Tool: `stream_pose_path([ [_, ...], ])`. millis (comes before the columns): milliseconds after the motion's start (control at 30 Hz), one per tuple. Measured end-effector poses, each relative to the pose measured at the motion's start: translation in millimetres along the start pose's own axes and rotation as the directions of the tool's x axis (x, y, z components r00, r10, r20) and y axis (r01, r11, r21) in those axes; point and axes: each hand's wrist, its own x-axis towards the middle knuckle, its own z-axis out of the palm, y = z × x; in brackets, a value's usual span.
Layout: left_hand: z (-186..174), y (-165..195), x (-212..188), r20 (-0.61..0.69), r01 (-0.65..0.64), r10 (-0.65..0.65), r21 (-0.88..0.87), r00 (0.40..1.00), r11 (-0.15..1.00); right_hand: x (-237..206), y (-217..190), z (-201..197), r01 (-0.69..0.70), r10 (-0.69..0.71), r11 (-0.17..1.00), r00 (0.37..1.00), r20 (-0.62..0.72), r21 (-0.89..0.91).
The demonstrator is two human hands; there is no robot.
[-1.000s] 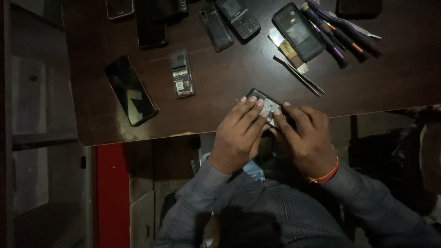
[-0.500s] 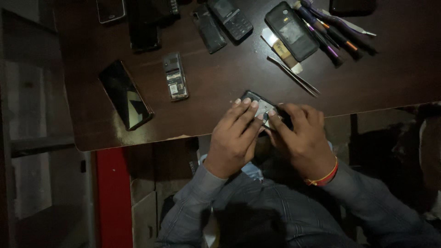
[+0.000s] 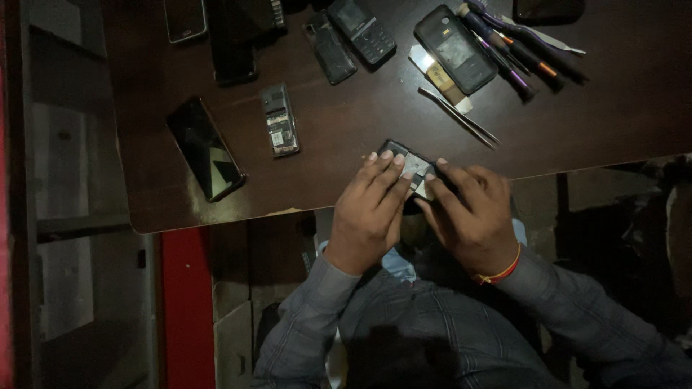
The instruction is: The person handles a disassembled feature phone at a table covered with phones and tools, brushing its screen and components with a small brush, then pries open and reassembles another phone, pressing its parts together and comparing two phone bodies at the end.
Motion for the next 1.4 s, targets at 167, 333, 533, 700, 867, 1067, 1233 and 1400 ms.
stream_pose_path([
  [167,5.9,-0.1,1.1,-0.039,-0.007,0.007,0.012,0.999,1.0,0.5,0.2,1.5,0.023,-0.023,1.0,1.0,0.01,-0.006],
  [333,1.7,0.8,0.9,-0.016,-0.011,0.011,0.013,1.0,1.0,1.0,-1.8,-0.1,0.022,-0.022,1.0,1.0,0.022,0.001],
  [533,1.5,2.6,2.9,0.012,-0.023,0.022,0.042,1.0,0.999,4.8,-1.8,-0.8,0.047,-0.046,0.999,0.998,0.03,-0.019],
  [700,3.4,2.2,1.6,0.035,-0.026,0.024,0.053,0.999,0.998,3.9,-2.9,-4.1,0.038,-0.037,0.999,0.998,0.06,-0.015],
  [867,7.0,1.2,-0.1,0.05,-0.026,0.022,0.083,0.998,0.996,5.4,-0.3,-3.0,0.054,-0.046,0.997,0.991,0.124,-0.06],
  [1067,9.4,3.6,0.3,0.05,-0.013,0.008,0.107,0.999,0.994,5.6,0.2,-4.9,0.042,-0.035,0.998,0.987,0.159,-0.041],
  [1233,4.7,6.6,1.3,0.079,-0.008,-0.002,0.12,0.997,0.993,8.3,0.6,-5.5,0.039,-0.032,0.998,0.989,0.147,-0.041],
  [1400,3.9,9.5,1.5,0.002,0.047,-0.047,0.024,0.999,0.999,8.8,-2.3,-6.6,0.028,-0.028,1.0,0.998,0.051,0.004],
])
